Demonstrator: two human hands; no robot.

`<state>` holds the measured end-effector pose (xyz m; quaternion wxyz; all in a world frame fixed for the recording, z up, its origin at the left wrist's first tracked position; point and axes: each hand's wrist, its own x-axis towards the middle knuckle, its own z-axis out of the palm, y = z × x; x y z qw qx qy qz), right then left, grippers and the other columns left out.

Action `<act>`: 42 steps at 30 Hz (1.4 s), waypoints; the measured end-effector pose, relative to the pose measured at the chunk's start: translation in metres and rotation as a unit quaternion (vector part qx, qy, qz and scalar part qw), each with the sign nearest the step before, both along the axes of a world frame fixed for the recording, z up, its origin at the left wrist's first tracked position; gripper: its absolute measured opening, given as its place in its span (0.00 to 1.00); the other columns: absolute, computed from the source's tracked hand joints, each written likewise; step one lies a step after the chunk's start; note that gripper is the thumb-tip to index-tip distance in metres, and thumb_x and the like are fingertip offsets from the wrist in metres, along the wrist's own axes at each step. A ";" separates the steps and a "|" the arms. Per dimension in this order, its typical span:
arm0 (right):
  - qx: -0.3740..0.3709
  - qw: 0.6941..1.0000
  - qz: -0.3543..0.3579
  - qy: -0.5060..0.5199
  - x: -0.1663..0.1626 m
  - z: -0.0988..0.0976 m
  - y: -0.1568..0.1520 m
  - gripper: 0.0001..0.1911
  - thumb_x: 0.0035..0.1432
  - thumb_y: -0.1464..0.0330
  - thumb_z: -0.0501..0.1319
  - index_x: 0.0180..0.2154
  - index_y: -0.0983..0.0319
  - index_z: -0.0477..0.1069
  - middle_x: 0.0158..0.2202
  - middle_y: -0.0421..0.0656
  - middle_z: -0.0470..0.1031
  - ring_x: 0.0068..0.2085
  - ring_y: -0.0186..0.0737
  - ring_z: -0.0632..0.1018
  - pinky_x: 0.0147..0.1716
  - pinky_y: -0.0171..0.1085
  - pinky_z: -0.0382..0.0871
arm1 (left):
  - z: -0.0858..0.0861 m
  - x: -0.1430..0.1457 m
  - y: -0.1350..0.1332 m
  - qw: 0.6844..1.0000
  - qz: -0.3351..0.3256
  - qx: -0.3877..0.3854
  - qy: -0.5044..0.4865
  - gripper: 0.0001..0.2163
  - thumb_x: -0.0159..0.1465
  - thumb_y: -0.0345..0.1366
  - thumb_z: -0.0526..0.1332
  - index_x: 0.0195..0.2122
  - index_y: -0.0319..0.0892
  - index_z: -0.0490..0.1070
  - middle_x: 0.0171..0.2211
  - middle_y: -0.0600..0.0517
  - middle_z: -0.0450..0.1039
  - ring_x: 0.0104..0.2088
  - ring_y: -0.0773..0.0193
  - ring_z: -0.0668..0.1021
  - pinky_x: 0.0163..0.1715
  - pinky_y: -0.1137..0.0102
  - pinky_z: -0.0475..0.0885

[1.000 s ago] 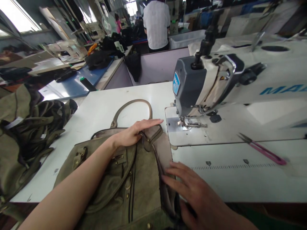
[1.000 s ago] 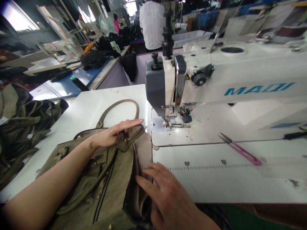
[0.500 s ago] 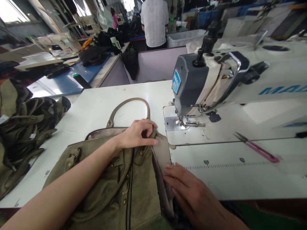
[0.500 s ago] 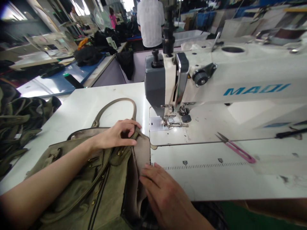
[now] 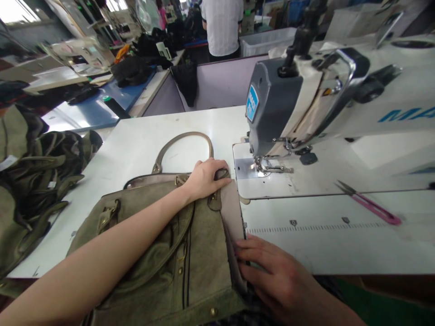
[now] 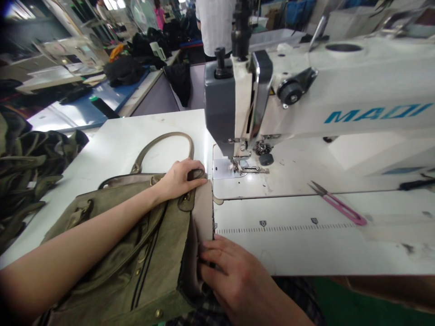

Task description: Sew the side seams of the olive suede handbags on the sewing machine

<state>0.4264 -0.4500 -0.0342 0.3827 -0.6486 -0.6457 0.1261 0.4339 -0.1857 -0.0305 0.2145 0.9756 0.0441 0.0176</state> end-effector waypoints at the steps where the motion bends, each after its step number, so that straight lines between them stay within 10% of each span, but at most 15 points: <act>1: 0.013 1.000 -0.006 0.004 0.000 -0.001 0.001 0.16 0.60 0.80 0.52 0.46 0.66 0.73 0.45 0.53 0.76 0.54 0.43 0.73 0.57 0.42 0.68 | -0.001 -0.001 0.000 1.000 0.001 -0.002 -0.003 0.08 0.60 0.38 0.63 0.39 0.42 0.71 0.35 0.51 0.73 0.40 0.57 0.74 0.40 0.63 0.68; 11: 0.106 0.994 -0.016 -0.010 -0.004 -0.013 0.012 0.15 0.69 0.76 0.46 0.44 0.69 0.71 0.40 0.50 0.78 0.46 0.41 0.77 0.54 0.40 0.70 | -0.005 -0.002 0.001 0.999 0.023 0.026 -0.034 0.13 0.57 0.43 0.67 0.36 0.41 0.70 0.50 0.48 0.71 0.50 0.51 0.72 0.51 0.52 0.62; 30: 0.010 0.996 -0.072 -0.059 -0.014 -0.014 0.001 0.20 0.54 0.82 0.51 0.46 0.69 0.73 0.47 0.50 0.75 0.51 0.43 0.72 0.54 0.39 0.70 | -0.007 0.002 0.005 0.999 0.031 0.005 -0.034 0.12 0.55 0.44 0.67 0.29 0.40 0.72 0.49 0.45 0.70 0.50 0.51 0.71 0.51 0.54 0.67; 42: 0.050 0.991 0.051 -0.117 0.008 -0.014 0.009 0.16 0.67 0.78 0.47 0.43 0.72 0.73 0.39 0.52 0.76 0.46 0.43 0.75 0.54 0.38 0.70 | -0.005 -0.003 0.002 0.999 0.031 0.035 -0.006 0.09 0.60 0.41 0.62 0.35 0.42 0.71 0.49 0.47 0.70 0.49 0.50 0.71 0.48 0.53 0.64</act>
